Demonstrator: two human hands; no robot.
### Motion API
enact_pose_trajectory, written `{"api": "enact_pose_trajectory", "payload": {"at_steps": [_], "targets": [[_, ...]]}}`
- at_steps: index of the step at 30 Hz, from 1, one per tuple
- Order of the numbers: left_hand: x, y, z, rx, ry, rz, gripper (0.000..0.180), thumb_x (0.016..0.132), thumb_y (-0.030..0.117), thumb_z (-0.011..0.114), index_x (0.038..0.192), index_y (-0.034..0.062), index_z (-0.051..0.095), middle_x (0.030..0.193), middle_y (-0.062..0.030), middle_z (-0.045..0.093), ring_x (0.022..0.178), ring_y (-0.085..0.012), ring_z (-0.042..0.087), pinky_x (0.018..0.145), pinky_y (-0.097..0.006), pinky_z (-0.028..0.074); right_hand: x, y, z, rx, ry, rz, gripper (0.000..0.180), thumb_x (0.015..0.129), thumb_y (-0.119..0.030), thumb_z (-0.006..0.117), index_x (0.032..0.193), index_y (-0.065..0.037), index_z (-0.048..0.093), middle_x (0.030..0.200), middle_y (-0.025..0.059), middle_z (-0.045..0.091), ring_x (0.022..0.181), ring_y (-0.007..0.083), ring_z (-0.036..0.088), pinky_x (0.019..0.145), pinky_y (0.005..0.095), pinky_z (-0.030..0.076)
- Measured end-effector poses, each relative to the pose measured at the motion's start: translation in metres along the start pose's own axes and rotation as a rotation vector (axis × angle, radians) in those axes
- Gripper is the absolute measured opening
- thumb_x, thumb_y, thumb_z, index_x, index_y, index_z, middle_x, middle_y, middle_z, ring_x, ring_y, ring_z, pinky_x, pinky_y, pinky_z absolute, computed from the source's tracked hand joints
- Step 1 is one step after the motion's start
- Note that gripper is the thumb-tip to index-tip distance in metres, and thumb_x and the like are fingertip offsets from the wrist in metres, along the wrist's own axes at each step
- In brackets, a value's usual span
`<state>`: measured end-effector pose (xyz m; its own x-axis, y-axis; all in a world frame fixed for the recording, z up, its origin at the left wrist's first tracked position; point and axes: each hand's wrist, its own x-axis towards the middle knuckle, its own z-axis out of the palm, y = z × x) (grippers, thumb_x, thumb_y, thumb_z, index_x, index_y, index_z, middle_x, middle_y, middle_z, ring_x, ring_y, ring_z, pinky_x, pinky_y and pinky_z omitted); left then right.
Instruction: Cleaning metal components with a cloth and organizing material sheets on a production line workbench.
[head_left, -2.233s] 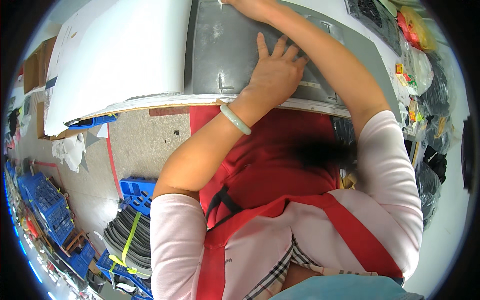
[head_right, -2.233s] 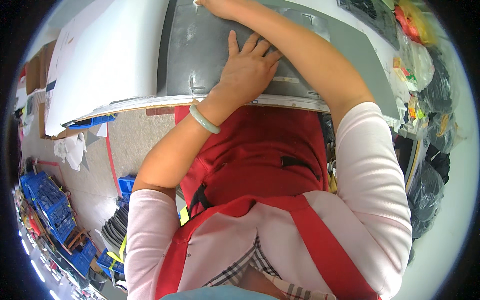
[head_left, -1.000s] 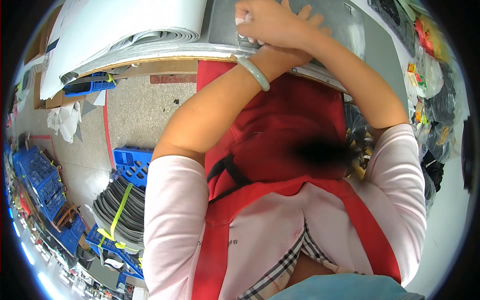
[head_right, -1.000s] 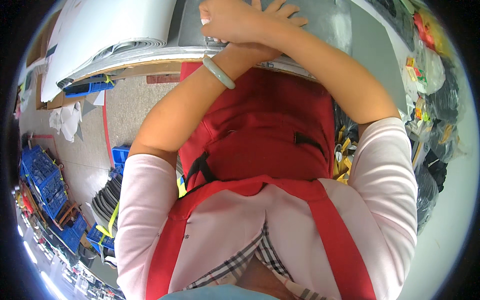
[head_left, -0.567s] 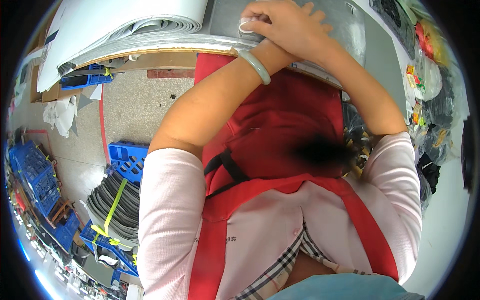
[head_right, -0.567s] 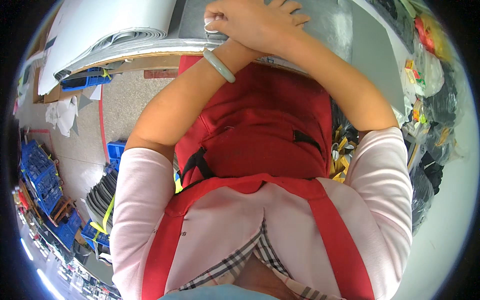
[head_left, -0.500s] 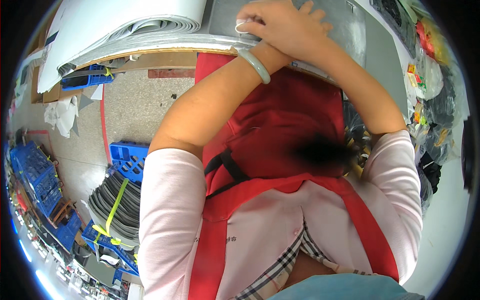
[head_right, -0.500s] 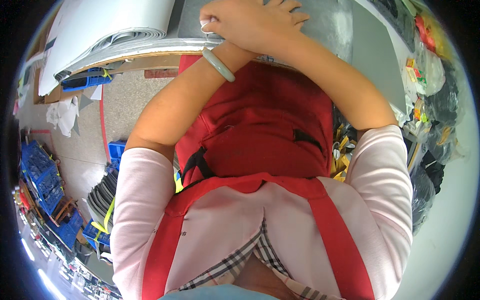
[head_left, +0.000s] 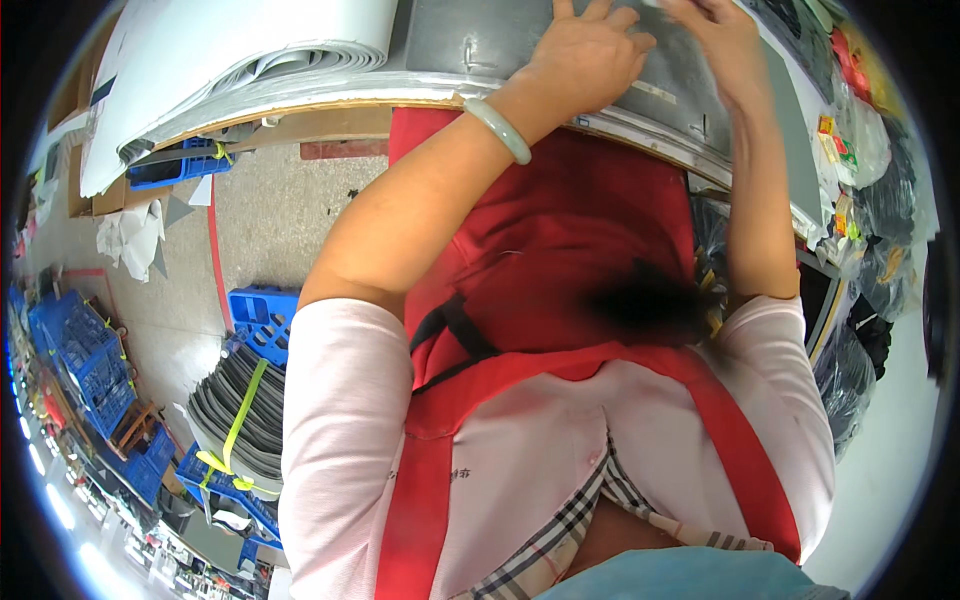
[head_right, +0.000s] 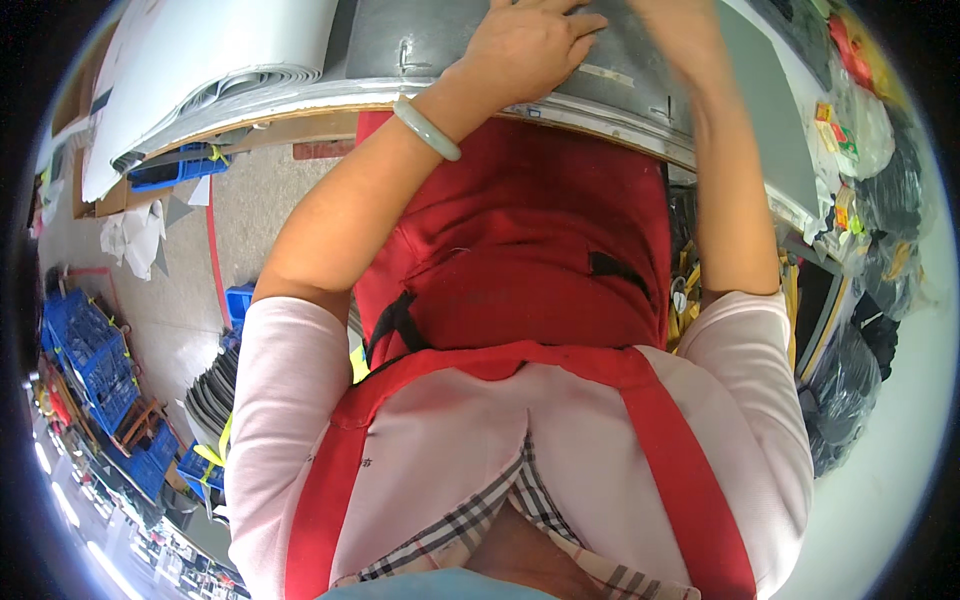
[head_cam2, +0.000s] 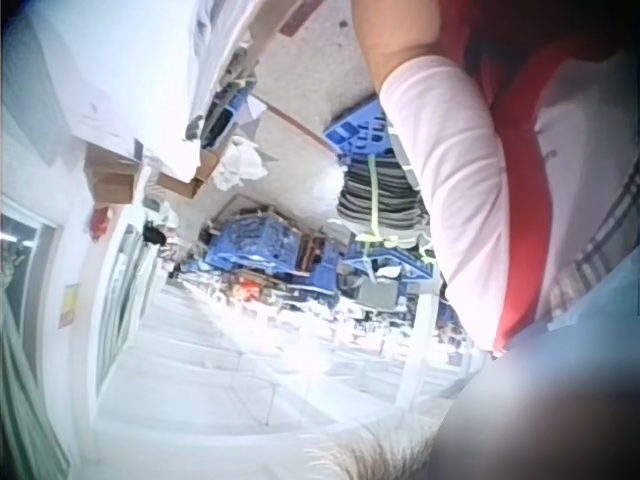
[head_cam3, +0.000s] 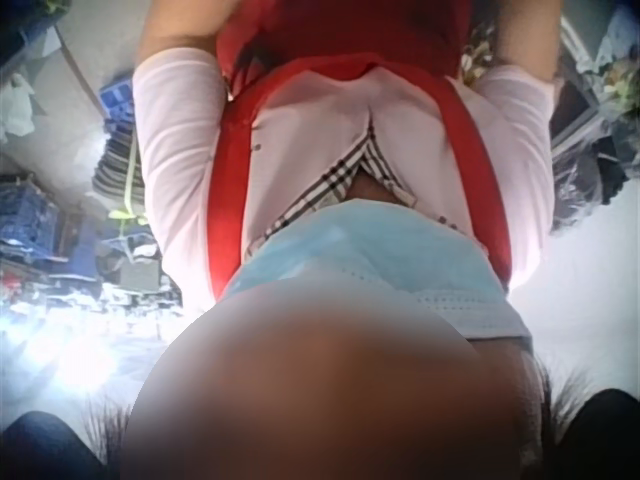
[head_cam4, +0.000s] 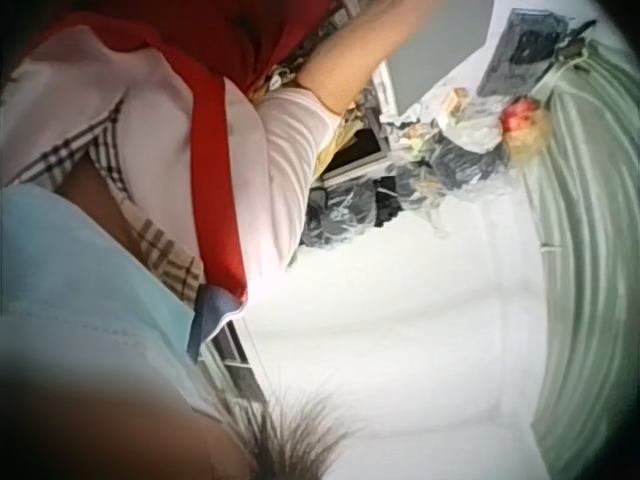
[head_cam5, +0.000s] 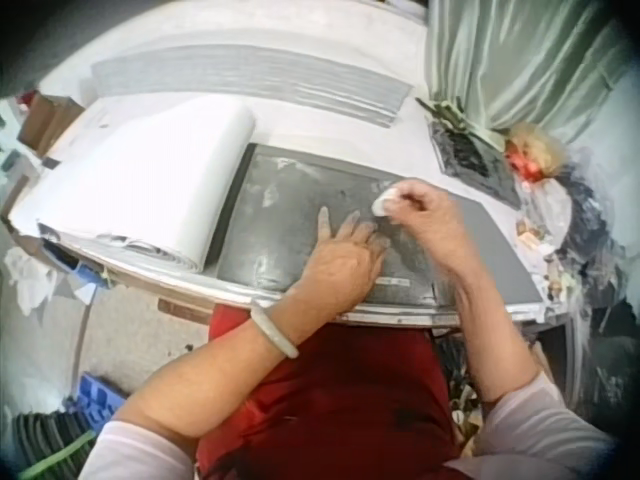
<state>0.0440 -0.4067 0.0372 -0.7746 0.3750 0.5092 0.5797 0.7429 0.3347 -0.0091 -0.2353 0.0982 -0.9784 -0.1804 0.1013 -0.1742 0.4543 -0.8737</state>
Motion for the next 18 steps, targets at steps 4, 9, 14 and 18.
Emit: {"api": "enact_pose_trajectory", "payload": {"at_steps": [4, 9, 14, 18], "targets": [[-0.003, -0.002, -0.003, 0.024, -0.105, -0.011, 0.031, 0.099, 0.025, 0.055, 0.122, 0.0096, 0.069, 0.134, -0.0133, 0.06, 0.135, -0.0353, 0.05, 0.114, -0.072, 0.027, 0.022, 0.109, -0.079, -0.162, 0.223, 0.125, 0.011, 0.091, -0.014, 0.074, 0.097, -0.005, 0.074, 0.082, -0.0013, 0.068, 0.074, 0.0094, 0.057, 0.07, 0.0278, 0.047], [-0.009, -0.006, -0.007, -0.001, -0.099, -0.051, 0.031, 0.1, 0.025, 0.056, 0.123, 0.0099, 0.069, 0.135, -0.0125, 0.061, 0.136, -0.0331, 0.051, 0.115, -0.068, 0.029, 0.023, 0.116, -0.077, -0.097, 0.252, 0.147, 0.011, 0.092, -0.016, 0.074, 0.092, -0.005, 0.073, 0.08, -0.0011, 0.067, 0.074, 0.0103, 0.058, 0.07, 0.027, 0.047], [-0.003, -0.001, -0.008, -0.021, -0.088, -0.09, 0.031, 0.098, 0.023, 0.06, 0.124, 0.01, 0.069, 0.135, -0.0115, 0.061, 0.135, -0.0325, 0.051, 0.117, -0.065, 0.028, 0.019, 0.105, -0.1, 0.418, 0.248, 0.345, 0.023, 0.093, -0.021, 0.076, 0.11, -0.006, 0.069, 0.096, 0.0, 0.068, 0.092, 0.0123, 0.064, 0.079, 0.0276, 0.051], [-0.006, -0.009, -0.003, -0.061, 0.12, 0.02, 0.027, 0.093, 0.022, 0.068, 0.115, 0.0065, 0.072, 0.117, -0.0156, 0.069, 0.12, -0.0354, 0.062, 0.108, -0.056, 0.043, 0.018, 0.1, -0.075, 0.325, 0.001, 0.264, 0.026, 0.095, -0.022, 0.076, 0.115, -0.008, 0.067, 0.104, 0.0001, 0.069, 0.1, 0.0099, 0.063, 0.085, 0.0291, 0.053]]}}
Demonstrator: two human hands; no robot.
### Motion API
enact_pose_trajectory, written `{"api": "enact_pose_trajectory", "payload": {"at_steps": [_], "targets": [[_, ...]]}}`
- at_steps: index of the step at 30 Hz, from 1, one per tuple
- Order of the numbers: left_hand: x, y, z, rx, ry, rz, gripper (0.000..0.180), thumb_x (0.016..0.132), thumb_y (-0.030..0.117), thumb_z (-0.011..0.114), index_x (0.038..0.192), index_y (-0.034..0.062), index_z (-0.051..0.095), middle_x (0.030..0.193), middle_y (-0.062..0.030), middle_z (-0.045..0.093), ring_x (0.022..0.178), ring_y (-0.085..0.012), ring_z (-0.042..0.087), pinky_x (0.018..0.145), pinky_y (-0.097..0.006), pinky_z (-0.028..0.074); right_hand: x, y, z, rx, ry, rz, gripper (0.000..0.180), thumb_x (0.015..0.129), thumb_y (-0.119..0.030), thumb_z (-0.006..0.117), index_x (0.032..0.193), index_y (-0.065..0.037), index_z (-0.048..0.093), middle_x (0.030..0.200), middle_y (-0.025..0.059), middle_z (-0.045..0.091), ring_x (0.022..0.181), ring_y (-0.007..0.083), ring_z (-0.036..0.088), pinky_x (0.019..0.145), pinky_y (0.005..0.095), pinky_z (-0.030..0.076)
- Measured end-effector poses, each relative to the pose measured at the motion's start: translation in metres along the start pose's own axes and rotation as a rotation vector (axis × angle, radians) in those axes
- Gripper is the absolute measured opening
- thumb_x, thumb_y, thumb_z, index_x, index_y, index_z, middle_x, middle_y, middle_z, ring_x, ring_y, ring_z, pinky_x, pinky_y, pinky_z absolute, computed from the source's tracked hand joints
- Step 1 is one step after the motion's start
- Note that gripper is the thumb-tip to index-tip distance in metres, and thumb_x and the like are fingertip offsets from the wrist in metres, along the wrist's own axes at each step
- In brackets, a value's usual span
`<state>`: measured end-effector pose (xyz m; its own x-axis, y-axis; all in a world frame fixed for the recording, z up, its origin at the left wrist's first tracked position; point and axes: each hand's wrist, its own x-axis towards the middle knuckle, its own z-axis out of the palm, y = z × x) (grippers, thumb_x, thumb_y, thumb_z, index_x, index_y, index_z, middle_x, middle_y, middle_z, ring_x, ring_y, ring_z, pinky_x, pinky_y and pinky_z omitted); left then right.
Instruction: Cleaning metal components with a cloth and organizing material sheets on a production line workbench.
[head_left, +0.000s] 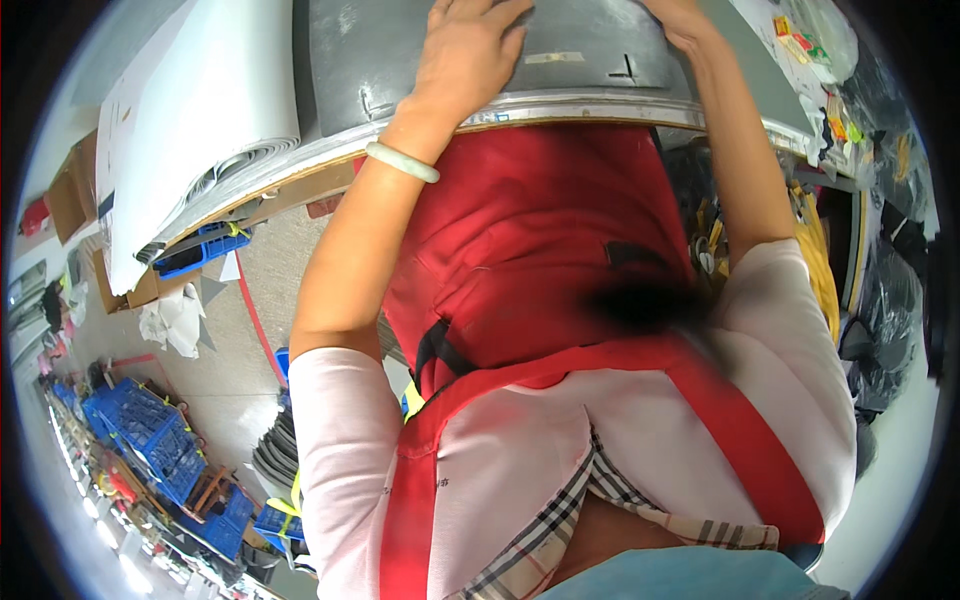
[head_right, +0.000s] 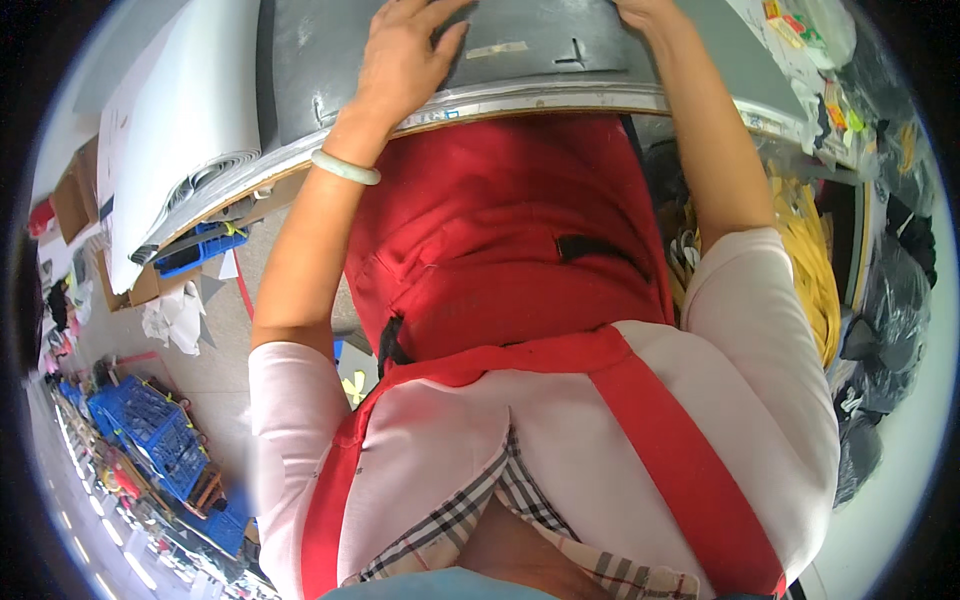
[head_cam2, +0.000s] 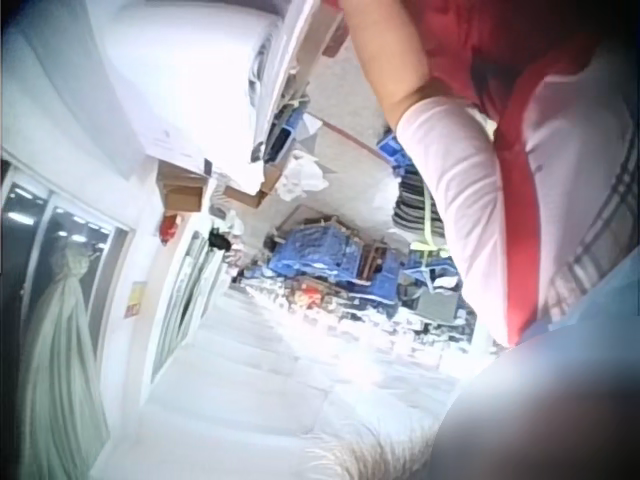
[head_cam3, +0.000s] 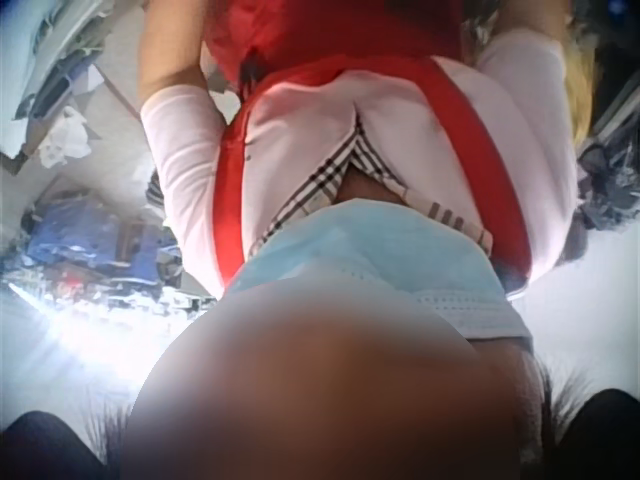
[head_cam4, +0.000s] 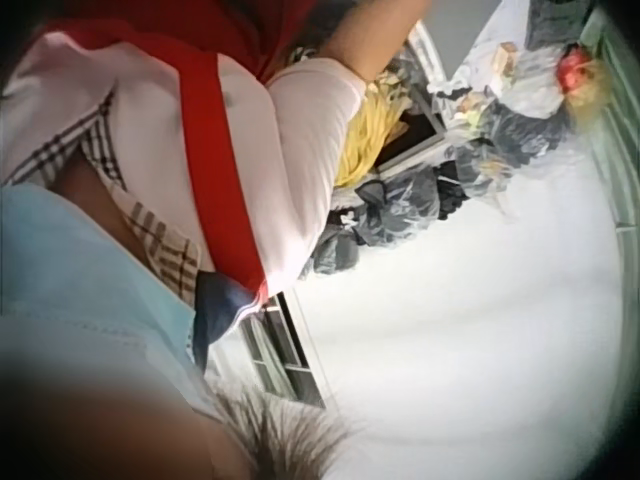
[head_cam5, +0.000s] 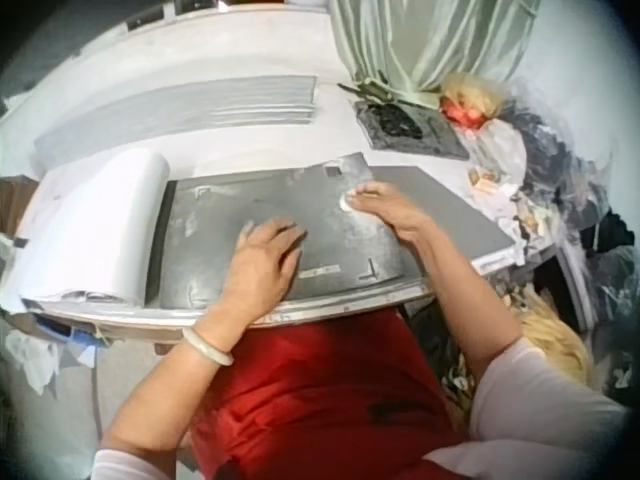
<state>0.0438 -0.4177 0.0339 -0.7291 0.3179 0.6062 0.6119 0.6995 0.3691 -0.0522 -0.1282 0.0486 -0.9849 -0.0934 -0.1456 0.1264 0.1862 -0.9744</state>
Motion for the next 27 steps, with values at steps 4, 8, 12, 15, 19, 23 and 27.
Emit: {"api": "enact_pose_trajectory", "payload": {"at_steps": [4, 8, 12, 15, 19, 23, 27], "targets": [[-0.017, 0.051, -0.04, -0.324, -0.033, 0.057, 0.025, 0.09, 0.013, 0.071, 0.114, 0.0085, 0.072, 0.111, -0.0104, 0.071, 0.106, -0.0331, 0.066, 0.093, -0.043, 0.05, 0.005, 0.004, 0.001, 0.327, -0.091, -0.077, 0.023, 0.099, -0.023, 0.072, 0.116, -0.01, 0.067, 0.102, -0.0014, 0.069, 0.091, 0.0082, 0.066, 0.08, 0.025, 0.054], [-0.038, 0.039, -0.061, -0.197, -0.192, 0.141, 0.027, 0.085, 0.011, 0.076, 0.112, 0.0075, 0.072, 0.104, -0.0106, 0.071, 0.102, -0.0329, 0.065, 0.089, -0.044, 0.051, 0.016, 0.005, -0.008, 0.593, -0.086, -0.22, 0.019, 0.102, -0.022, 0.068, 0.116, -0.01, 0.066, 0.102, -0.0008, 0.071, 0.09, 0.0097, 0.069, 0.082, 0.0268, 0.057], [-0.031, -0.001, -0.078, -0.161, -0.355, -0.168, 0.026, 0.08, 0.018, 0.083, 0.101, 0.0041, 0.078, 0.11, -0.0095, 0.071, 0.101, -0.0331, 0.067, 0.089, -0.042, 0.053, 0.012, 0.005, 0.0, 0.783, 0.0, -0.14, 0.033, 0.102, -0.023, 0.067, 0.131, -0.009, 0.061, 0.115, 0.0047, 0.071, 0.103, 0.0163, 0.07, 0.09, 0.0328, 0.059], [-0.028, -0.012, -0.078, -0.228, -0.411, -0.178, 0.026, 0.081, 0.017, 0.083, 0.103, 0.0046, 0.078, 0.111, -0.0103, 0.071, 0.1, -0.0342, 0.068, 0.086, -0.04, 0.055, 0.011, 0.012, 0.002, 0.829, 0.033, -0.13, 0.042, 0.102, -0.023, 0.067, 0.139, -0.008, 0.057, 0.123, 0.0076, 0.069, 0.107, 0.0198, 0.069, 0.093, 0.0353, 0.058], [-0.027, -0.016, -0.081, -0.259, -0.443, -0.176, 0.024, 0.082, 0.014, 0.081, 0.104, 0.0052, 0.078, 0.113, -0.011, 0.071, 0.098, -0.0339, 0.069, 0.085, -0.039, 0.055, 0.009, 0.013, 0.001, 0.846, -0.026, -0.133, 0.048, 0.101, -0.023, 0.067, 0.144, -0.007, 0.053, 0.127, 0.0093, 0.068, 0.11, 0.0226, 0.069, 0.096, 0.0372, 0.057], [-0.027, -0.017, -0.088, -0.256, -0.453, -0.144, 0.022, 0.082, 0.011, 0.08, 0.103, 0.0037, 0.077, 0.113, -0.0121, 0.07, 0.097, -0.0344, 0.069, 0.086, -0.04, 0.055, 0.003, 0.006, 0.011, 0.83, 0.001, -0.088, 0.048, 0.101, -0.023, 0.067, 0.145, -0.007, 0.053, 0.128, 0.0095, 0.068, 0.111, 0.0226, 0.069, 0.096, 0.0372, 0.057], [-0.019, -0.023, -0.085, -0.388, -0.466, -0.142, 0.019, 0.084, 0.011, 0.078, 0.1, 0.0018, 0.076, 0.11, -0.0137, 0.071, 0.095, -0.0377, 0.068, 0.085, -0.041, 0.055, 0.01, 0.015, -0.011, 1.229, -0.264, 0.094, 0.047, 0.101, -0.023, 0.067, 0.143, -0.006, 0.055, 0.127, 0.0095, 0.069, 0.111, 0.0216, 0.069, 0.095, 0.0366, 0.057]]}}
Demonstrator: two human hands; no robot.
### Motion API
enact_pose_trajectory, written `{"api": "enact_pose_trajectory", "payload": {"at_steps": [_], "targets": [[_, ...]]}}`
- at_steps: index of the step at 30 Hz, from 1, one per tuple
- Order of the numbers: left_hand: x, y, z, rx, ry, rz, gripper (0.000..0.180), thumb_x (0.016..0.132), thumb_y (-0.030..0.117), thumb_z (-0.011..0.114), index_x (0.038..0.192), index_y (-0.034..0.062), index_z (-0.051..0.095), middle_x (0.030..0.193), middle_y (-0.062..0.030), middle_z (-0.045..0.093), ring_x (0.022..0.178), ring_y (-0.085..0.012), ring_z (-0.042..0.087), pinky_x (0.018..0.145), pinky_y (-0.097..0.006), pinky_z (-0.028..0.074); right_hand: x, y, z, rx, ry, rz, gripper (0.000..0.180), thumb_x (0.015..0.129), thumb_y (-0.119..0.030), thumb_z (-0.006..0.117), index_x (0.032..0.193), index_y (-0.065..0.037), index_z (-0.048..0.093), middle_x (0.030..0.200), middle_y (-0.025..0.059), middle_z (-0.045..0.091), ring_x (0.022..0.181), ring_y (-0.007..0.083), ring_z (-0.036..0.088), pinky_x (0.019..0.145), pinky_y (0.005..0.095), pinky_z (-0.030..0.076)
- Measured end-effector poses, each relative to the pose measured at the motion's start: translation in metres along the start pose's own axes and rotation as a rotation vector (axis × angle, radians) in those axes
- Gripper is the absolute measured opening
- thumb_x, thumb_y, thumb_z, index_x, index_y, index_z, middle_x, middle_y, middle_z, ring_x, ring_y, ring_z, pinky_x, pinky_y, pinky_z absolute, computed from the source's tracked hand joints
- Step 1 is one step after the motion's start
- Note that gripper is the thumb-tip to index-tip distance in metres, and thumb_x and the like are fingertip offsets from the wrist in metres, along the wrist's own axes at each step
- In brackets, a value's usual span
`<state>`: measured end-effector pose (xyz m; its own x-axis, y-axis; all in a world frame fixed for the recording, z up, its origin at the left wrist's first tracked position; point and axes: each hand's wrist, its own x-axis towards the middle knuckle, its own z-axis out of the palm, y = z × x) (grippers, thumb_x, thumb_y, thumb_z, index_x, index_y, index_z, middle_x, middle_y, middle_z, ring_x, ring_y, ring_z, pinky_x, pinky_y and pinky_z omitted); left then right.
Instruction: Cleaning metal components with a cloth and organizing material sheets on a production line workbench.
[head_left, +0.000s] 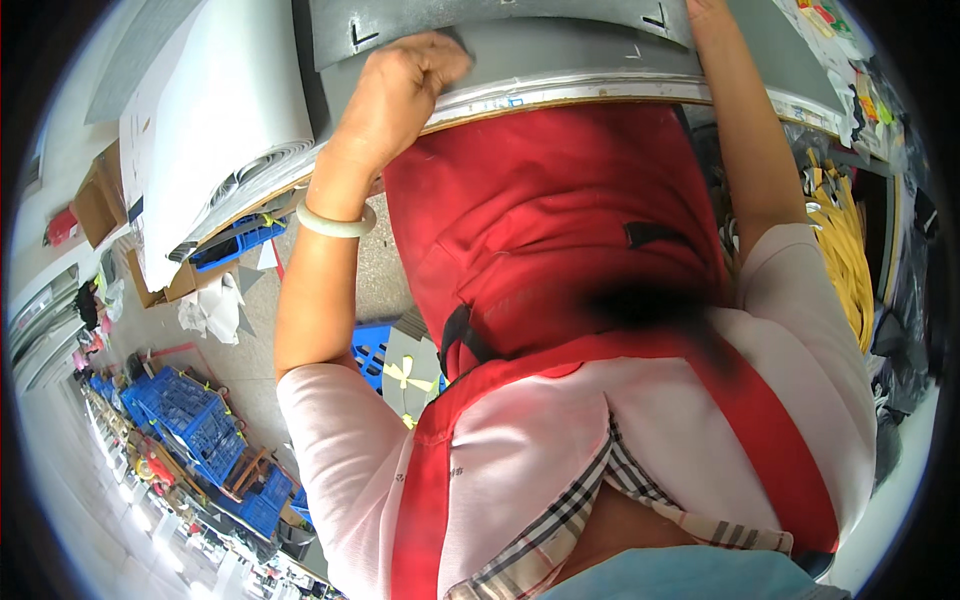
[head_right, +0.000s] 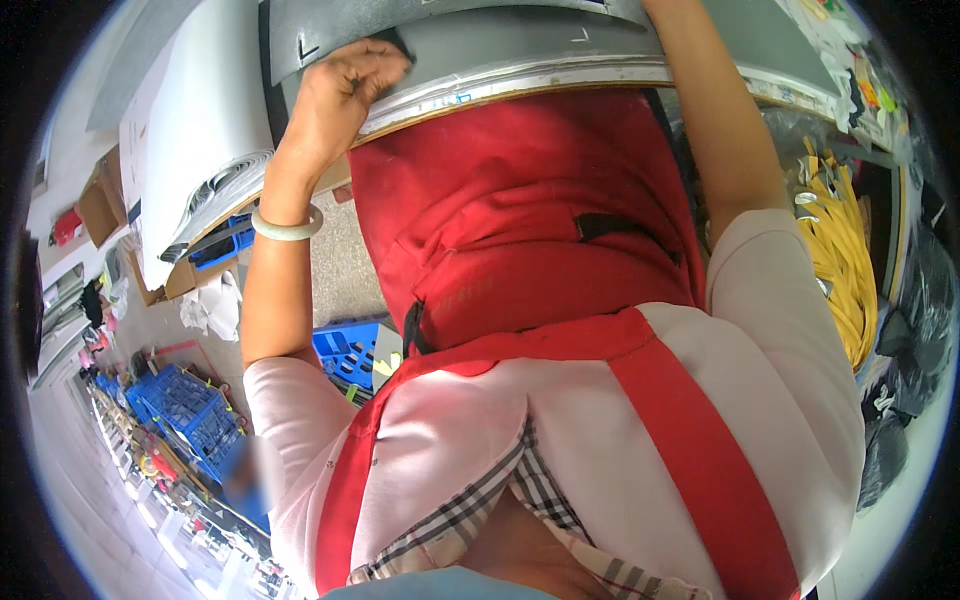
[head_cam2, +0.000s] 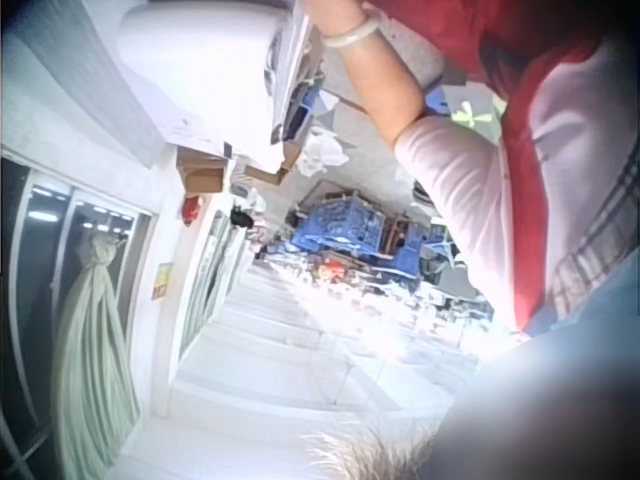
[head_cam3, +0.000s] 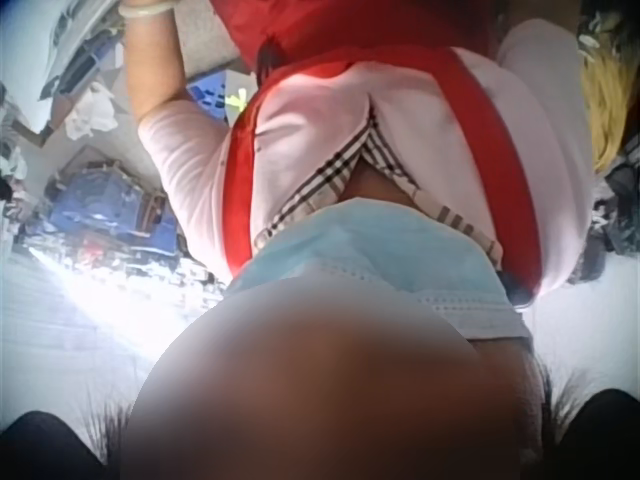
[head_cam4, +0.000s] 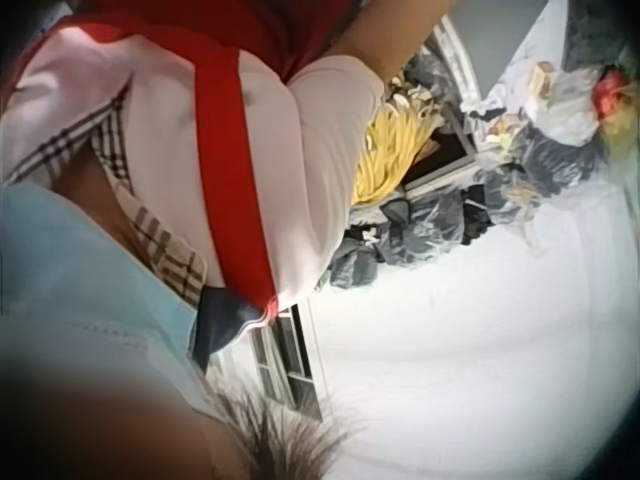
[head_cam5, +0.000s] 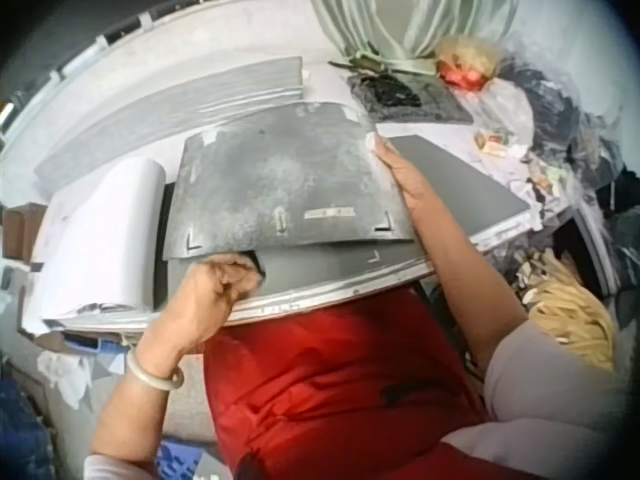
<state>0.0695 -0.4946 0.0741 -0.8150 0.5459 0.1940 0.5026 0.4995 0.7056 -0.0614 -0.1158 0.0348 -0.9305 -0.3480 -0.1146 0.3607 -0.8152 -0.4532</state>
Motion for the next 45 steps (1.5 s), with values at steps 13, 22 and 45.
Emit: {"api": "enact_pose_trajectory", "payload": {"at_steps": [13, 22, 45], "targets": [[0.003, 0.004, 0.005, 0.095, -0.079, -0.145, 0.021, 0.09, 0.015, 0.078, 0.106, 0.0011, 0.076, 0.096, -0.008, 0.073, 0.083, -0.0203, 0.069, 0.078, -0.03, 0.054, 0.003, 0.009, -0.008, -0.501, 0.134, -0.262, 0.044, 0.102, -0.023, 0.067, 0.141, -0.006, 0.056, 0.126, 0.0081, 0.069, 0.109, 0.019, 0.069, 0.093, 0.0328, 0.057], [-0.001, -0.005, -0.001, -0.049, -0.095, -0.149, 0.018, 0.087, 0.012, 0.079, 0.102, 0.0021, 0.078, 0.094, -0.0062, 0.072, 0.082, -0.019, 0.067, 0.078, -0.03, 0.053, 0.002, 0.017, 0.006, -0.458, 0.13, -0.238, 0.045, 0.101, -0.026, 0.068, 0.139, -0.006, 0.057, 0.122, 0.0079, 0.071, 0.105, 0.019, 0.071, 0.092, 0.0338, 0.059], [-0.009, 0.004, -0.003, 0.021, -0.033, -0.05, 0.016, 0.088, 0.006, 0.075, 0.103, 0.0001, 0.076, 0.097, -0.0132, 0.073, 0.083, -0.0328, 0.069, 0.079, -0.037, 0.055, -0.004, 0.0, 0.013, -0.053, 0.133, 0.05, 0.046, 0.101, -0.021, 0.067, 0.143, -0.004, 0.054, 0.126, 0.0095, 0.069, 0.107, 0.02, 0.07, 0.092, 0.0334, 0.059]]}}
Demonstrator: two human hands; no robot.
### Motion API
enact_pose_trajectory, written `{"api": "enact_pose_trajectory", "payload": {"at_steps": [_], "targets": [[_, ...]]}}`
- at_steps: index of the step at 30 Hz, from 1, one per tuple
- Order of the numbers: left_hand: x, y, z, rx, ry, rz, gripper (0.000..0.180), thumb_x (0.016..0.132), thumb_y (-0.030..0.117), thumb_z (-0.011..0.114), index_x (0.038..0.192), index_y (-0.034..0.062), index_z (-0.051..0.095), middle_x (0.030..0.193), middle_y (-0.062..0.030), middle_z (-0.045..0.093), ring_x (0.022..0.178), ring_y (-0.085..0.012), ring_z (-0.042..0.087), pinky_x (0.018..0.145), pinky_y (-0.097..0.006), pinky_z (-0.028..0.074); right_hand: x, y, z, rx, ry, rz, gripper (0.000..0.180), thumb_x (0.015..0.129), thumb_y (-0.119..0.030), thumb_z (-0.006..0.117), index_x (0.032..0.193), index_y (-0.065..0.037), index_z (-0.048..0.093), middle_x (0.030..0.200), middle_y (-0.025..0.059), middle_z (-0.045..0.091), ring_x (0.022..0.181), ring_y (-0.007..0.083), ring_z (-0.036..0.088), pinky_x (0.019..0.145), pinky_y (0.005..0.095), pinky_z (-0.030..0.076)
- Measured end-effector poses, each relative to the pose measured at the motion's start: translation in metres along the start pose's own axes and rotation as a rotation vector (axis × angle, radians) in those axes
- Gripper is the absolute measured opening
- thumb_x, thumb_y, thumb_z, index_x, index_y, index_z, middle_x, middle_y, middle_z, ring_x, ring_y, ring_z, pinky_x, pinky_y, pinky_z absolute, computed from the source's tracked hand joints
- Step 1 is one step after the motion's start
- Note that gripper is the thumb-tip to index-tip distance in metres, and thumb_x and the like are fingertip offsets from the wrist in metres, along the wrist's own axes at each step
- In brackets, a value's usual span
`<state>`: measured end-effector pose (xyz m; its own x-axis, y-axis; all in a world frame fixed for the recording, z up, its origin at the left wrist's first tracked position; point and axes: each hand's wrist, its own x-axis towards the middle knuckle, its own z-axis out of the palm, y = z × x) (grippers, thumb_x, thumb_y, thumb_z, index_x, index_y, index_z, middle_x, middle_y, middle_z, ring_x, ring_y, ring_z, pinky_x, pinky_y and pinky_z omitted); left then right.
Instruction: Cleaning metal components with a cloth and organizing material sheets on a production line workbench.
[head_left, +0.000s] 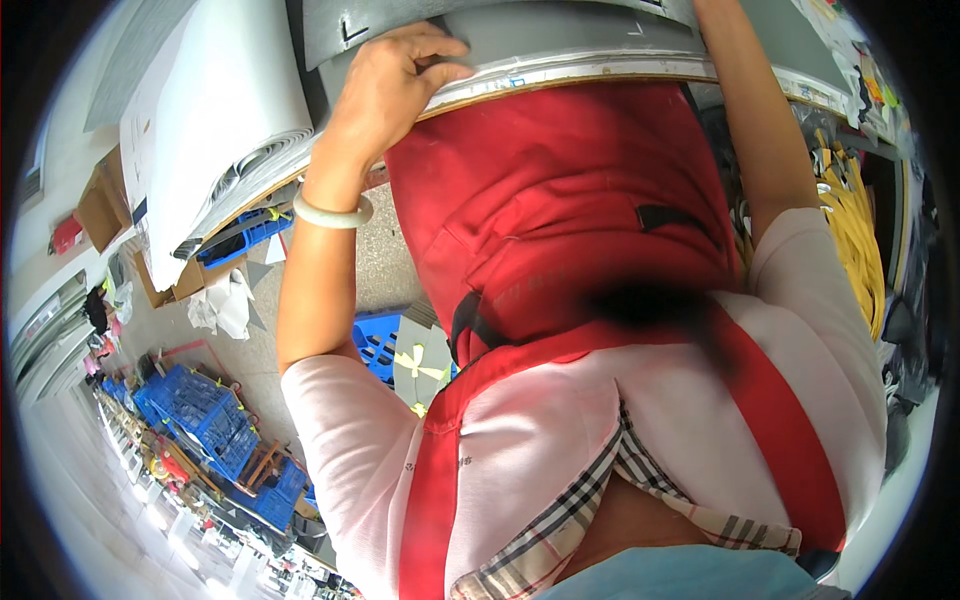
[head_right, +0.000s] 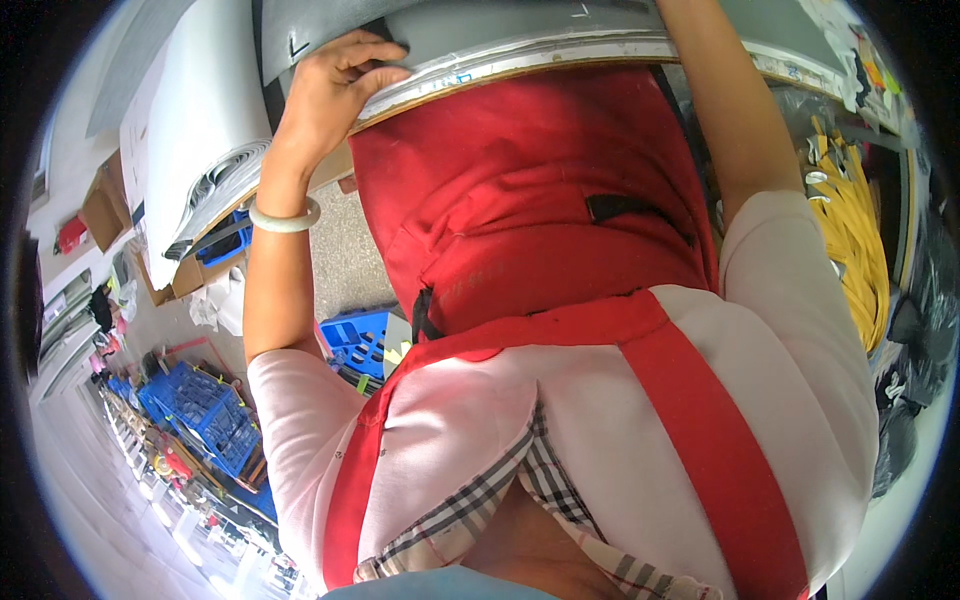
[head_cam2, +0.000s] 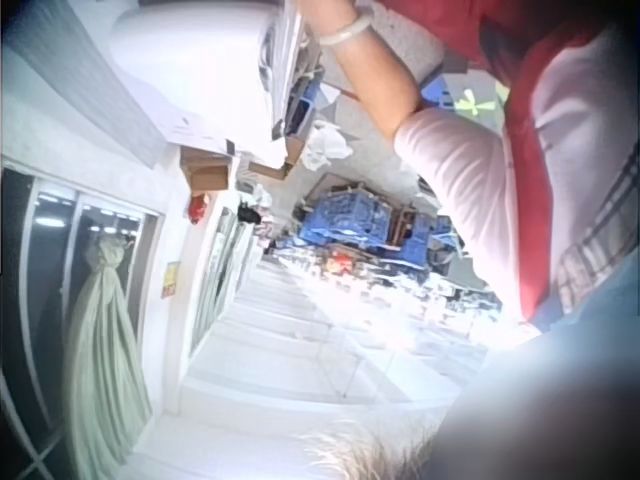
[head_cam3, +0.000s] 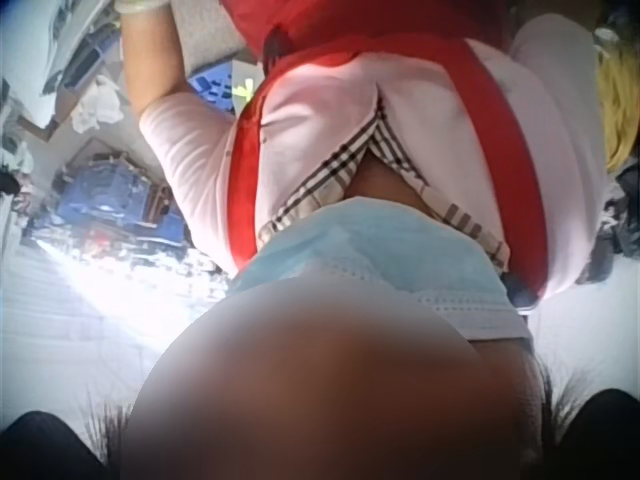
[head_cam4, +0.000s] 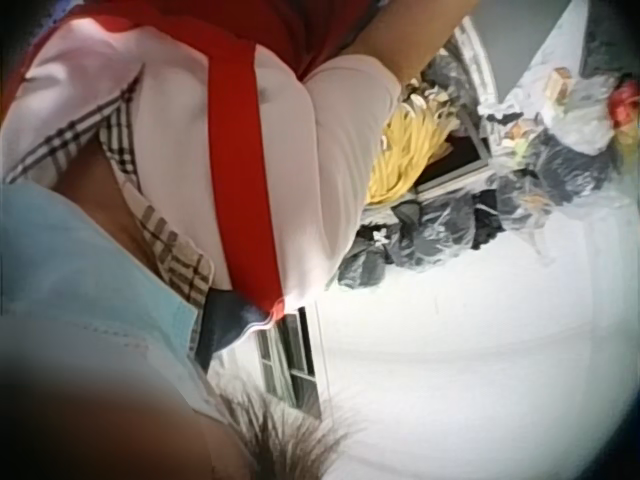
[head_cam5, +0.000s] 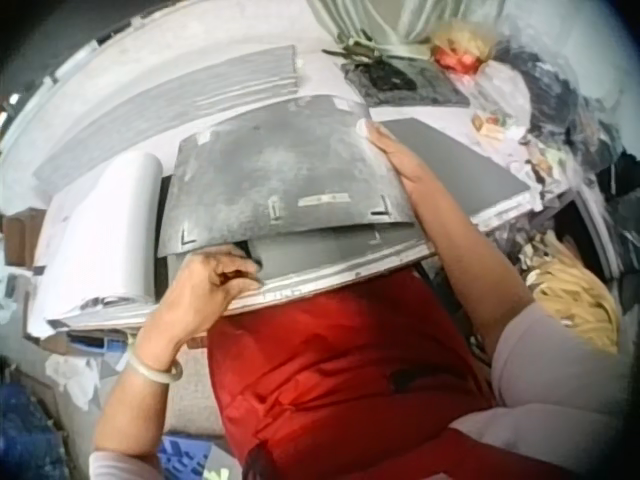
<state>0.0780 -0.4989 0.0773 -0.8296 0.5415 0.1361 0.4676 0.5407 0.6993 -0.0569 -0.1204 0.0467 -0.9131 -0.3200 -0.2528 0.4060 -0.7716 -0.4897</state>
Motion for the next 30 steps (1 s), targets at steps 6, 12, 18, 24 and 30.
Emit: {"api": "enact_pose_trajectory", "payload": {"at_steps": [6, 12, 18, 24, 30], "targets": [[-0.007, -0.008, -0.011, 0.015, -0.005, -0.048, 0.012, 0.089, 0.005, 0.076, 0.1, -0.0001, 0.077, 0.094, -0.0107, 0.073, 0.082, -0.0239, 0.07, 0.077, -0.033, 0.055, 0.003, 0.022, 0.004, -0.386, 0.075, -0.335, 0.045, 0.1, -0.018, 0.07, 0.14, -0.003, 0.056, 0.123, 0.0097, 0.07, 0.105, 0.0194, 0.071, 0.091, 0.0326, 0.059], [-0.004, -0.017, -0.003, 0.055, 0.063, 0.044, 0.014, 0.09, 0.005, 0.074, 0.103, 0.0007, 0.077, 0.096, -0.0118, 0.074, 0.083, -0.028, 0.071, 0.078, -0.034, 0.056, 0.004, -0.004, -0.009, 0.014, -0.044, -0.032, 0.039, 0.1, -0.018, 0.069, 0.136, -0.003, 0.06, 0.12, 0.0084, 0.071, 0.103, 0.0185, 0.071, 0.09, 0.0316, 0.059], [-0.007, 0.008, 0.013, 0.119, 0.048, -0.094, 0.025, 0.088, 0.016, 0.08, 0.108, 0.0019, 0.076, 0.101, -0.0103, 0.072, 0.086, -0.0215, 0.067, 0.079, -0.031, 0.053, -0.004, 0.029, 0.017, -0.469, 0.1, -0.309, 0.04, 0.1, -0.021, 0.069, 0.135, -0.005, 0.06, 0.118, 0.0064, 0.071, 0.105, 0.017, 0.07, 0.091, 0.031, 0.058], [0.02, 0.014, 0.057, 0.068, 0.202, 0.079, 0.023, 0.087, 0.016, 0.08, 0.105, 0.0019, 0.077, 0.101, -0.0134, 0.073, 0.084, -0.0278, 0.068, 0.077, -0.034, 0.054, 0.0, 0.013, -0.001, -0.124, -0.046, -0.069, 0.04, 0.099, -0.023, 0.071, 0.134, -0.007, 0.06, 0.118, 0.0058, 0.071, 0.103, 0.0161, 0.07, 0.089, 0.0304, 0.058], [0.026, 0.015, 0.056, 0.046, 0.203, 0.093, 0.017, 0.088, 0.014, 0.077, 0.099, 0.002, 0.078, 0.097, -0.0123, 0.074, 0.084, -0.0311, 0.069, 0.078, -0.037, 0.055, -0.001, 0.022, 0.006, -0.473, 0.076, -0.331, 0.043, 0.1, -0.025, 0.07, 0.137, -0.006, 0.059, 0.119, 0.0051, 0.07, 0.102, 0.0158, 0.069, 0.087, 0.0296, 0.057]]}}
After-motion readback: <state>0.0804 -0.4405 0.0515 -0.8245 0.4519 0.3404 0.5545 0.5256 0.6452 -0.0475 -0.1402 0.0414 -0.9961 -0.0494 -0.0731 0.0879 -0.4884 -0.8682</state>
